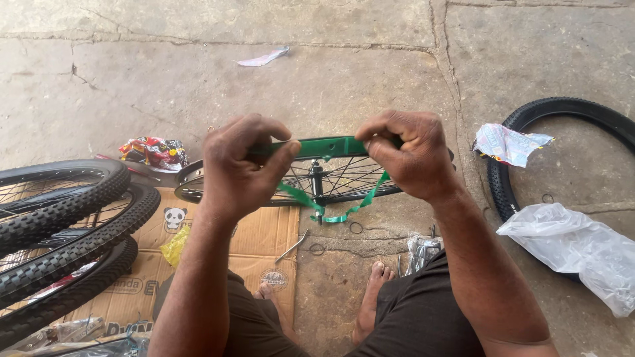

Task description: The person unpacks a new inner tube and inserts it into a bicycle tire mounted on a rim. They then apply a green rim tape around the rim and finally place the tire back onto the rim.

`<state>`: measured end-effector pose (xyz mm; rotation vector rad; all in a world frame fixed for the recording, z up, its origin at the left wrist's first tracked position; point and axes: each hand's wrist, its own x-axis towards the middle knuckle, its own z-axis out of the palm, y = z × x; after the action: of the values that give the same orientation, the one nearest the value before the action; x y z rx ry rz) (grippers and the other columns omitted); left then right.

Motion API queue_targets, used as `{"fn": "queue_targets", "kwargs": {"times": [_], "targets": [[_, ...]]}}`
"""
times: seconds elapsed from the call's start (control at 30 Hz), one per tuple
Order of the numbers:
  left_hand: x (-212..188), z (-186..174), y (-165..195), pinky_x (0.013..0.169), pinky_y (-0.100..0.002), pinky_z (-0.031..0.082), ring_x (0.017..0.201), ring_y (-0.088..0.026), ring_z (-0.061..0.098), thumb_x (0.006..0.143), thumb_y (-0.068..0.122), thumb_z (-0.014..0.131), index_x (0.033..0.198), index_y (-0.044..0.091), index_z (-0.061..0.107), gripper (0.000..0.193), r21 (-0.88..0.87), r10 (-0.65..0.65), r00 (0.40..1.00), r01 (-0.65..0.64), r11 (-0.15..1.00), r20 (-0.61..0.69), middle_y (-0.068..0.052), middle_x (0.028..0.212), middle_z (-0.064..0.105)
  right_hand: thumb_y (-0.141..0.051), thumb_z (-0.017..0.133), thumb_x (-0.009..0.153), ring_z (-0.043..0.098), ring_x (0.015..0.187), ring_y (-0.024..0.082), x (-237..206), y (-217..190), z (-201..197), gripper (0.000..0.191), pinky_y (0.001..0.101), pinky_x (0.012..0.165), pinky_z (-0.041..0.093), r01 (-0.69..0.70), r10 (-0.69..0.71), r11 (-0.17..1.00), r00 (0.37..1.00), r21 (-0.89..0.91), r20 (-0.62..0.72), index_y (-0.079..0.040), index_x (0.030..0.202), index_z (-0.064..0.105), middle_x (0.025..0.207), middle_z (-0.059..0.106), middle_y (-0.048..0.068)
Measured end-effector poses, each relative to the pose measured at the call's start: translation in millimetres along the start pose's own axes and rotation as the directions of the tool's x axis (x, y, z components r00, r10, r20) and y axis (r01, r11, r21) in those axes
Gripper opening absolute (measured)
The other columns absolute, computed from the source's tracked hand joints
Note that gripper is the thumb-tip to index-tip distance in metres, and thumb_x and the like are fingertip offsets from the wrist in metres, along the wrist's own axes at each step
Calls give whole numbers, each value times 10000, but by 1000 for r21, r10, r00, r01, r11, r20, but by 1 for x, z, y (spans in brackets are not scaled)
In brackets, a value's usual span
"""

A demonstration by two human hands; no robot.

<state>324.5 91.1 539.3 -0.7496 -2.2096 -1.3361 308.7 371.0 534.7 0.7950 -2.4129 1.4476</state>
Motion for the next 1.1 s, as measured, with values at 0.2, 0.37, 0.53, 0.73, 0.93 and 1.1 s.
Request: {"fn": "queue_targets", "kwargs": {"times": [0.2, 0.37, 0.53, 0.73, 0.93, 1.1], "targets": [[-4, -40, 4, 600, -213, 517, 744, -62, 611, 970, 52, 702, 1067, 44, 719, 99, 56, -63, 978, 52, 997, 201, -47, 904, 674, 46, 661, 905, 506, 595, 1, 5, 2, -1, 139, 195, 508, 392, -40, 39, 999, 997, -21, -65, -31, 987, 744, 705, 634, -25], [-14, -37, 7, 511, -212, 507, 680, -83, 599, 962, 104, 771, 874, 69, 668, 140, 472, -76, 996, 41, 881, 55, -68, 896, 669, 33, 683, 921, 496, 584, 0, 6, 7, -2, 118, 196, 497, 377, -58, 60, 997, 997, 42, -50, -40, 995, 738, 697, 623, -36], [-5, -16, 14, 410, -270, 406, 566, -148, 513, 955, 142, 806, 776, 41, 526, 347, 615, 166, 932, 73, 785, -323, -125, 806, 619, -5, 729, 952, 505, 640, -3, 4, 11, -3, 80, 194, 542, 399, -23, 29, 990, 999, 137, -41, -42, 1023, 735, 751, 634, -31], [-13, -14, 75, 558, -269, 583, 625, -111, 633, 951, 46, 496, 958, 65, 573, 80, -491, -396, 888, 459, 740, 233, -144, 894, 721, -35, 757, 974, 506, 636, -7, 2, 17, -5, 68, 188, 535, 394, -14, 19, 978, 1000, 206, -23, -36, 1036, 729, 762, 648, -28], [-4, 6, 97, 781, -469, 672, 873, -312, 748, 950, 14, 598, 1023, 29, 510, 115, -851, -301, 914, 373, 368, 271, -191, 984, 702, -9, 754, 992, 541, 682, 0, 1, 27, -11, 64, 194, 586, 433, -3, 13, 974, 999, 226, -42, -32, 1046, 730, 785, 652, -27], [2, -5, 51, 846, -423, 663, 869, -240, 740, 932, 76, 647, 1122, 0, 612, 208, -941, -344, 923, 259, 218, 175, -138, 946, 706, 28, 743, 942, 505, 679, 10, -2, 31, -14, 111, 193, 593, 406, -36, 50, 983, 996, 181, -70, -28, 1038, 742, 772, 623, -24]]}}
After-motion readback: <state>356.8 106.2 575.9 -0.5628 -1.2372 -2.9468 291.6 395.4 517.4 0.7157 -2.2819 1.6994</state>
